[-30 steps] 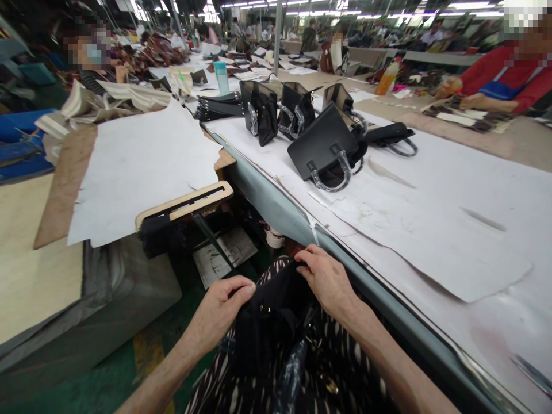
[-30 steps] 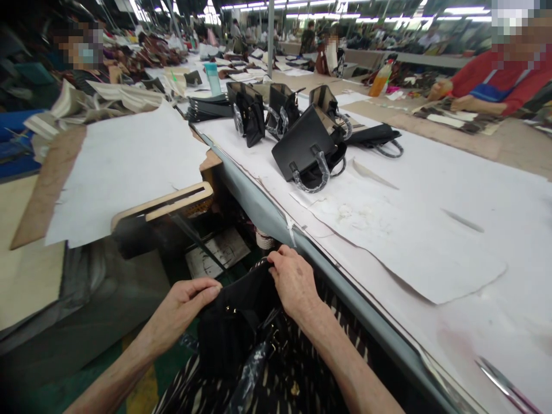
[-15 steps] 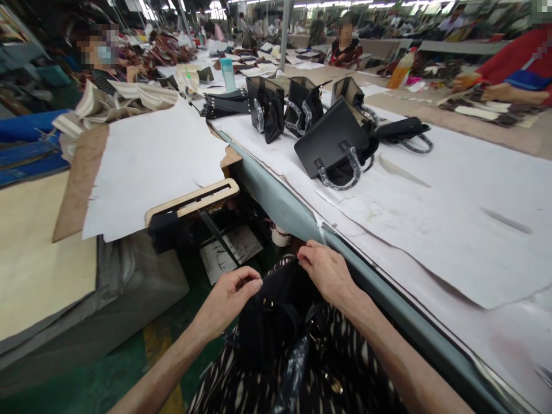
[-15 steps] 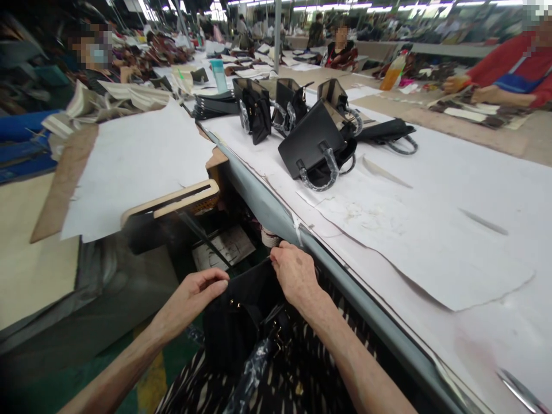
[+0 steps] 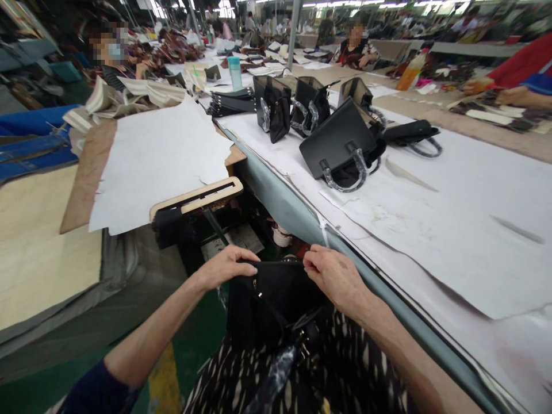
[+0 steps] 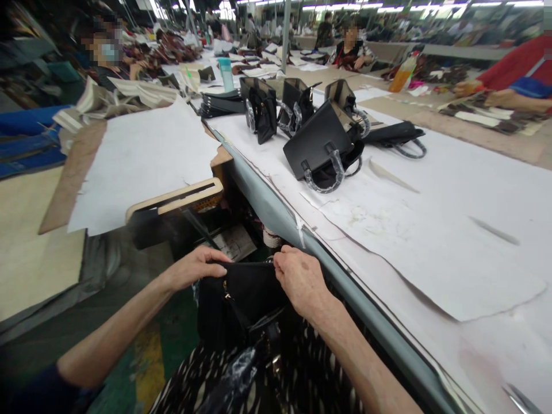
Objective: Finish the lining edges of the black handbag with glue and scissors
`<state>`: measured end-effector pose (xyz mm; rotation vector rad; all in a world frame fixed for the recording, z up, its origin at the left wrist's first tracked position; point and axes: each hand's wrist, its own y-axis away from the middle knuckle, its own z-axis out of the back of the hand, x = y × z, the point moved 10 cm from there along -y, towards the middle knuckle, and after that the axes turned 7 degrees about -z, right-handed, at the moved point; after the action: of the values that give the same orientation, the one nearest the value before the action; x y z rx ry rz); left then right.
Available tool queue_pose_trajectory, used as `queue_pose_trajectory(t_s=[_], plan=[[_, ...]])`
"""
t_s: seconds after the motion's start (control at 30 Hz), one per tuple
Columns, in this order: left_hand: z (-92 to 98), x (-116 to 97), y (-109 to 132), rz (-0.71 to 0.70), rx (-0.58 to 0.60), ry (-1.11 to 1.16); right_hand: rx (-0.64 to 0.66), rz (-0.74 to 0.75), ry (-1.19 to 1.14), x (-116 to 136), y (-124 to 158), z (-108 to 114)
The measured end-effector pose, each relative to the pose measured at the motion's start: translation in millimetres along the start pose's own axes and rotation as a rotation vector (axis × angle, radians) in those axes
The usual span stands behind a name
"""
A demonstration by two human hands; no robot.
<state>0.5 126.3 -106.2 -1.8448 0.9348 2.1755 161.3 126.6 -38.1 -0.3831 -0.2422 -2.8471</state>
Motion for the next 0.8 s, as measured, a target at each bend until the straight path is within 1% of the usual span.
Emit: queue_pose_trajectory(t_s=[0.03, 0.1, 0.17, 0.2, 0.27, 0.33, 0.43, 0.53, 0.67, 0.73, 0.8], plan=[[2.7, -1.5, -7.2, -0.004, 0.056, 0.024, 0.005, -0.011, 0.015, 3.3, 3.3, 6.7], [0.9, -4.6, -20.1, -0.008, 0.176, 0.07, 0.027, -0.042, 0.048, 6.5, 11.0, 17.4], [-9.6, -5.2, -30.1, -0.001, 0.273, 0.103, 0.056, -0.083, 0.069, 2.0, 19.1, 20.5], [-17.0, -4.5, -33.9, 0.004, 0.304, 0.114, 0.069, -0.102, 0.069, -3.0, 22.9, 18.9], [-32.4, -3.4, -39.2, -0.001, 0.324, 0.112, 0.084, -0.132, 0.05, -16.3, 29.2, 10.6], [-44.3, -5.1, -41.1, -0.031, 0.304, 0.075, 0.058, -0.145, 0.028, -28.9, 33.7, 2.9], [-52.2, -14.5, -37.8, -0.11, 0.25, -0.025, -0.008, -0.143, 0.032, -38.4, 37.2, -1.4], [-49.1, -21.4, -32.1, -0.157, 0.168, -0.135, -0.018, -0.096, 0.052, -33.8, 38.3, -2.1], [-38.6, -20.3, -27.0, -0.157, 0.011, -0.245, -0.001, 0.067, 0.123, -17.6, 42.5, -4.6], [-37.9, -21.8, -25.3, -0.18, -0.032, -0.279, -0.005, 0.14, 0.164, -13.2, 45.8, -7.0], [-39.2, -24.7, -23.7, -0.207, -0.05, -0.3, 0.003, 0.171, 0.187, -13.3, 47.6, -10.4]])
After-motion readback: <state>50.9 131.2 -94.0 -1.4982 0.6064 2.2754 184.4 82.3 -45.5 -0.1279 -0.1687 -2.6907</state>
